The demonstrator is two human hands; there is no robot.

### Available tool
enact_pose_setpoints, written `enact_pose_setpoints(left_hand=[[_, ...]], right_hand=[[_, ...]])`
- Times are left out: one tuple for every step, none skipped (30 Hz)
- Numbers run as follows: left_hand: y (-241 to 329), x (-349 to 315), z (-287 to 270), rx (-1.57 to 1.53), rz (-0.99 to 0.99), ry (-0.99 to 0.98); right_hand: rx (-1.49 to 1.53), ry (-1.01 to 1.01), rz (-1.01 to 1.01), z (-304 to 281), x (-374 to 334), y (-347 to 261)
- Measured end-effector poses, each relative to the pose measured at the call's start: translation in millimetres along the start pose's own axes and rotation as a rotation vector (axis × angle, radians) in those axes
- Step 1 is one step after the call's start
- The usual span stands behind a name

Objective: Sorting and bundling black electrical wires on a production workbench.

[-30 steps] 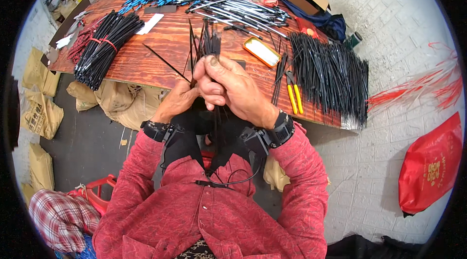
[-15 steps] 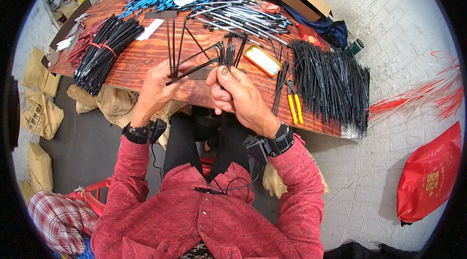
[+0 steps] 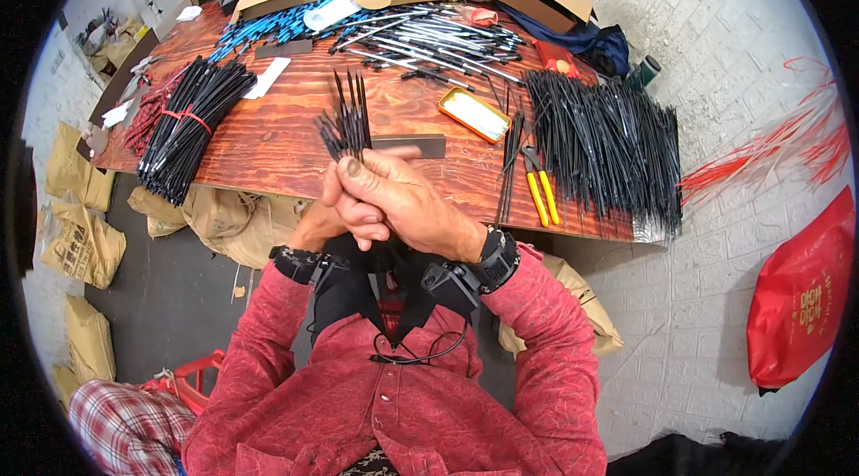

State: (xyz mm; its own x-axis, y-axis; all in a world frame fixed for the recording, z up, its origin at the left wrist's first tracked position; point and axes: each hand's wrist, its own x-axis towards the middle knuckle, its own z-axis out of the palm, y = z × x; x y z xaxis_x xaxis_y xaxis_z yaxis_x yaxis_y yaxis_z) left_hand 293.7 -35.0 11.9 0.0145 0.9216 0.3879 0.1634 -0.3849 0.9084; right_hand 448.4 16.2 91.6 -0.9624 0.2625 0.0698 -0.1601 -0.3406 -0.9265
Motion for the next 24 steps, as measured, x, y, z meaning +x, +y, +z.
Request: enact_pose_setpoints(left_hand=[[-4, -2, -3, -0.083, -0.144, -0.059], [-6, -4, -6, -0.166, -0.291, -0.119], [-8, -6, -7, -0.247, -0.439, -0.179], [-10, -5, -9, -0.243, -0.449, -0.190], [-13, 1, -13, -0.201, -0.351, -0.209], [-12, 9, -14, -0.166, -0.255, -0.229], [-13, 19, -16, -0.131, -0.159, -0.252], [-17, 30, -21, -0.021, -0.061, -0.196], [-18, 42, -31, 0.092, 0.039, -0.140], [-22, 54, -41, 0.094, 0.027, -0.159], [-25, 69, -52, 0.316, 0.208, -0.098], [-29, 76, -58, 0.534, 0.393, -0.036], [-29, 81, -58, 0.531, 0.396, -0.062], [-30, 85, -57, 0.530, 0.360, -0.105], [-31, 89, -56, 0.530, 0.323, -0.147], [-30, 90, -56, 0.536, 0.281, -0.183], [-31, 91, -58, 0.540, 0.277, -0.200], [-32, 92, -57, 0.393, 0.152, -0.213], [-34, 92, -55, 0.248, 0.025, -0.222], [-36, 93, -52, 0.104, -0.105, -0.228], [-28, 92, -46, 0.099, -0.107, -0.236], [-18, 89, -41, 0.254, -0.116, -0.196], [-3, 88, -33, 0.417, -0.125, -0.153], [3, 88, -29, 0.579, -0.132, -0.109]], right_hand=[[0.002, -0.042, 0.005, 1, 0, 0], [0.009, -0.038, -0.001, 2, -1, -1], [-0.027, -0.044, 0.022, 2, -4, -2], [-0.062, -0.048, 0.044, 2, -6, -3], [-0.096, -0.050, 0.065, 2, -8, -4], [-0.083, -0.037, 0.059, 1, -10, -3], [-0.113, -0.043, 0.047, 0, -10, -2], [-0.140, -0.047, 0.038, -3, -11, 0], [-0.168, -0.054, 0.025, -1, -12, 2], [-0.153, -0.042, 0.015, 1, -14, 7], [-0.162, -0.014, 0.018, 1, -13, 14], [-0.170, 0.014, 0.020, 1, -11, 21], [-0.183, 0.050, 0.020, -3, -12, 27], [-0.173, 0.068, 0.006, -7, -13, 33], [-0.166, 0.073, 0.012, -12, -15, 40], [-0.156, 0.068, 0.020, -15, -16, 47], [-0.146, 0.063, 0.029, -19, -17, 55], [-0.134, 0.076, 0.021, -23, -20, 61], [-0.147, 0.084, 0.031, -28, -22, 68], [-0.161, 0.091, 0.042, -33, -24, 76], [-0.181, 0.095, 0.060, -37, -24, 82], [-0.178, 0.103, 0.063, -39, -26, 88], [-0.282, 0.154, 0.086, -42, -29, 94], [-0.388, 0.203, 0.110, -46, -33, 100]])
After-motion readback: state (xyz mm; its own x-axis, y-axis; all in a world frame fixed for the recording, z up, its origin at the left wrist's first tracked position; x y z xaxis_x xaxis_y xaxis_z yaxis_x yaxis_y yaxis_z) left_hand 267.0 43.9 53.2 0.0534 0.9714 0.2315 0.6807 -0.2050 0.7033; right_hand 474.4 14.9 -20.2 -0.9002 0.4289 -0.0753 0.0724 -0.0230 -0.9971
